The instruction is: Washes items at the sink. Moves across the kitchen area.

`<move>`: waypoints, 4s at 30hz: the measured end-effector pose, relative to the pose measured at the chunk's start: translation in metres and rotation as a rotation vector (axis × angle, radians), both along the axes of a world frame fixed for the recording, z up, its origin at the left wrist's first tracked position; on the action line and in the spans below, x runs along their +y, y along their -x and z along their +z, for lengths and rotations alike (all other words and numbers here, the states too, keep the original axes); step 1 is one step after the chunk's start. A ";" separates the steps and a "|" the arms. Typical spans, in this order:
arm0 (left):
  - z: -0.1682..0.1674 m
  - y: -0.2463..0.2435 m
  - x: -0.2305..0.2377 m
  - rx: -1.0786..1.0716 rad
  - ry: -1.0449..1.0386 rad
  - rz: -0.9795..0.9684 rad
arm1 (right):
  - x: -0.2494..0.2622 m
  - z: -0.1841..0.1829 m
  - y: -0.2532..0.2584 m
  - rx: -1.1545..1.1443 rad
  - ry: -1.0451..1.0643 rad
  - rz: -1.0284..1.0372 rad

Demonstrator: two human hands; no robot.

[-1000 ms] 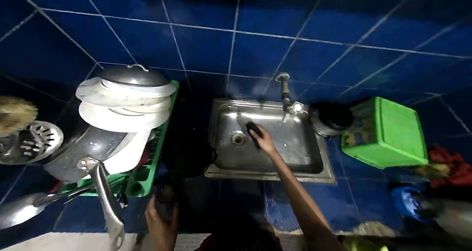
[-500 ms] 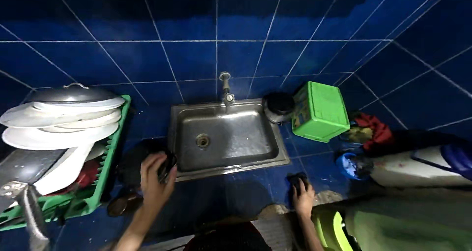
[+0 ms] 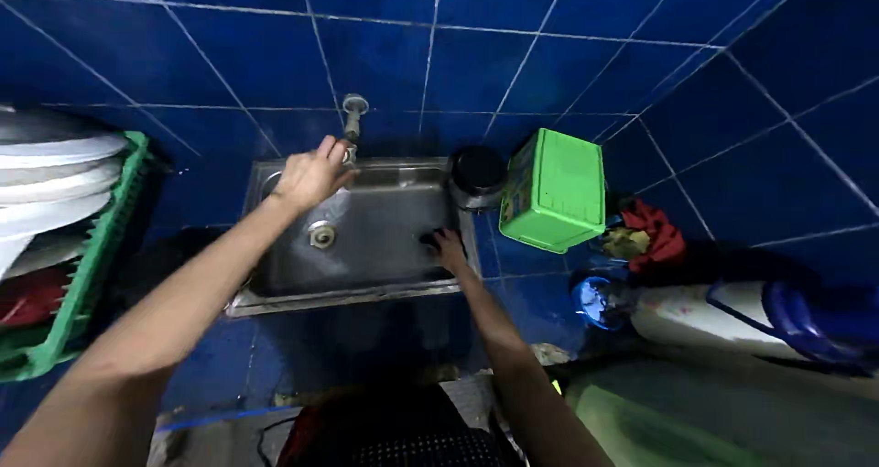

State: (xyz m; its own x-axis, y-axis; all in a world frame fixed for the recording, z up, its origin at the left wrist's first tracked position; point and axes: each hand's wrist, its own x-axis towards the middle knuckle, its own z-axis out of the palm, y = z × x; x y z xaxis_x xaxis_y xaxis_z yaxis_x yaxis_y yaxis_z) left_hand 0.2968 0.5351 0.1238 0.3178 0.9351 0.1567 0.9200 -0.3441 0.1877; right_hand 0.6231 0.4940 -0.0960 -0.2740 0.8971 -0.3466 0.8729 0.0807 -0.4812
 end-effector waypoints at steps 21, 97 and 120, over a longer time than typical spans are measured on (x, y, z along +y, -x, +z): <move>0.001 -0.008 -0.009 -0.869 0.408 0.725 | -0.041 0.013 0.153 0.108 0.448 0.269; -0.025 -0.018 0.042 -1.298 0.244 0.011 | -0.117 -0.001 0.122 0.071 -0.240 0.212; -0.109 0.011 -0.196 -0.868 -0.141 0.429 | -0.107 0.000 -0.054 0.318 -0.582 0.037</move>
State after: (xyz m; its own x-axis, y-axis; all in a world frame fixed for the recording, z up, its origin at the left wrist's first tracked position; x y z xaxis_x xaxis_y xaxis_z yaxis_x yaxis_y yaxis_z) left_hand 0.2855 0.3388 0.0145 -0.3235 0.8992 0.2945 0.5338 -0.0836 0.8415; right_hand 0.6769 0.3867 -0.0962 -0.3168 0.9017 0.2943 0.6871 0.4321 -0.5841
